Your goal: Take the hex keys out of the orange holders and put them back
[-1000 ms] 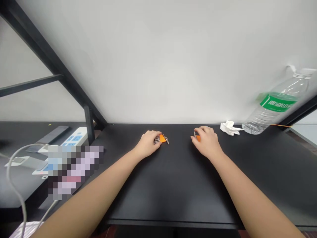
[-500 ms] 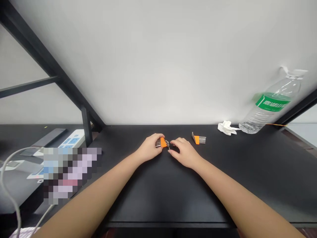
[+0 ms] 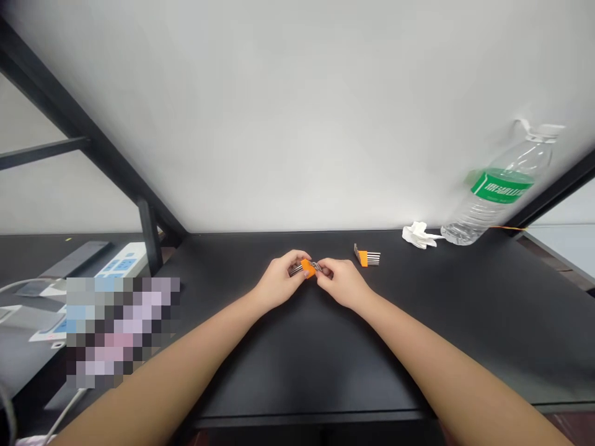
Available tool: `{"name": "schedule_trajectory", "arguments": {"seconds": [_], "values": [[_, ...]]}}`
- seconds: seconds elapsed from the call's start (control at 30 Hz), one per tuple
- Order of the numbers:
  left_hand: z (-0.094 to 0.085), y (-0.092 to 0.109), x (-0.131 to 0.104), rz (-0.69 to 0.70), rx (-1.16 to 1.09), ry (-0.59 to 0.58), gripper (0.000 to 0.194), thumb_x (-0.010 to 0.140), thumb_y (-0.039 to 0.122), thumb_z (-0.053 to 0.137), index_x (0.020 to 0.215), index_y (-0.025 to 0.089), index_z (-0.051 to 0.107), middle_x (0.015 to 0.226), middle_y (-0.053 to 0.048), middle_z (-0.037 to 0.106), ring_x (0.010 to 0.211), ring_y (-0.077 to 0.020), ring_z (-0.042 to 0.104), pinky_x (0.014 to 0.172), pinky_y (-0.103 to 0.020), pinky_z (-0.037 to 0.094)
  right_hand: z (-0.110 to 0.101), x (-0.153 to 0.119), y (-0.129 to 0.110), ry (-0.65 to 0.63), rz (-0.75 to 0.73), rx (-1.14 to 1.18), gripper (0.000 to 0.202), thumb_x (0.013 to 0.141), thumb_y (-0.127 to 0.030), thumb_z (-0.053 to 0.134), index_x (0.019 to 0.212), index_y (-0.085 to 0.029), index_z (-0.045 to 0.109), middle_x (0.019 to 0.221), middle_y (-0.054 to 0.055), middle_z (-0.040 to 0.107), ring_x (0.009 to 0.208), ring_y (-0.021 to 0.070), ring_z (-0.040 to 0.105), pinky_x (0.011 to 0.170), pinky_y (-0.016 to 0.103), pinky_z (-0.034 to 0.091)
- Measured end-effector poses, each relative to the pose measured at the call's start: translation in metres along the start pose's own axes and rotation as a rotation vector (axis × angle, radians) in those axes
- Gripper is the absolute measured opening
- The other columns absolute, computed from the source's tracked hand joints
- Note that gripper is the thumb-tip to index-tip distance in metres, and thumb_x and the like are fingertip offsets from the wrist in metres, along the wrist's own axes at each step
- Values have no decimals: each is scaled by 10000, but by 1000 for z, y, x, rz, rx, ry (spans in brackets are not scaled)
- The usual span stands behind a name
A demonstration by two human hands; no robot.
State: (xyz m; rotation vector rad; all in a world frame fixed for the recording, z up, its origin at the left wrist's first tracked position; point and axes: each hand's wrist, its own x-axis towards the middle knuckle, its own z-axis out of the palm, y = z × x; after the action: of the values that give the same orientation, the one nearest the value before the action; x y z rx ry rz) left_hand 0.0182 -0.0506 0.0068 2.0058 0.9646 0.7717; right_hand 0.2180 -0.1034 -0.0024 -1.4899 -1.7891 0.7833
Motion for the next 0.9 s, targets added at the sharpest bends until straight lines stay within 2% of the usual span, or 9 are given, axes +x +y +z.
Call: {"name": "schedule_trajectory", "arguments": {"seconds": [0.1, 0.27, 0.5, 0.63, 0.73, 0.83, 0.9], "values": [[0, 0, 0, -16, -55, -31, 251, 868, 281, 657, 1113, 230, 679, 972, 0, 746, 855, -162, 699, 805, -299, 573, -1, -1, 0, 41, -42, -71, 149, 899, -306, 586, 788, -216, 628, 673, -3, 578, 612, 159, 496, 594, 300, 372], [1, 0, 0, -38, -80, -62, 281, 872, 262, 651, 1141, 201, 698, 981, -22, 758, 867, -176, 712, 835, -317, 586, -1, 1, 4, 51, -187, -250, 193, 912, -256, 561, 726, -206, 562, 666, -3, 555, 617, 152, 499, 606, 293, 355], [2, 1, -1, -31, -52, -19, 334, 900, 220, 614, 1222, 194, 700, 1178, -70, 744, 969, -198, 720, 920, -341, 579, -1, -2, 2, 53, -268, -367, 243, 1028, -263, 453, 848, -199, 602, 795, 42, 662, 708, 186, 595, 665, 313, 407], [5, 0, 0, -58, -123, 14, 345, 890, 240, 645, 1229, 200, 700, 1160, -69, 749, 984, -204, 717, 941, -353, 574, -1, -3, -2, 83, -222, -263, 272, 1058, -283, 418, 858, -209, 586, 758, 24, 653, 684, 180, 623, 678, 307, 447], [9, -4, 0, -82, -243, 34, 343, 890, 255, 647, 1222, 177, 684, 1070, -81, 754, 907, -191, 720, 859, -338, 594, 0, -3, -3, 93, -196, -199, 281, 1070, -291, 401, 877, -213, 590, 741, 9, 648, 648, 167, 627, 672, 300, 468], [13, -8, 1, -120, -351, 22, 302, 889, 270, 648, 1171, 166, 677, 938, -65, 740, 737, -155, 702, 723, -305, 598, 3, -5, -3, 75, -258, -333, 238, 1063, -285, 415, 983, -204, 624, 843, 46, 684, 735, 198, 650, 689, 321, 477], [14, -9, 1, -127, -364, 14, 249, 879, 262, 657, 1110, 172, 682, 892, -49, 726, 681, -138, 690, 687, -287, 589, 3, -6, -2, 59, -299, -451, 234, 1058, -278, 423, 1093, -188, 636, 901, 74, 693, 776, 220, 656, 696, 338, 483]]}}
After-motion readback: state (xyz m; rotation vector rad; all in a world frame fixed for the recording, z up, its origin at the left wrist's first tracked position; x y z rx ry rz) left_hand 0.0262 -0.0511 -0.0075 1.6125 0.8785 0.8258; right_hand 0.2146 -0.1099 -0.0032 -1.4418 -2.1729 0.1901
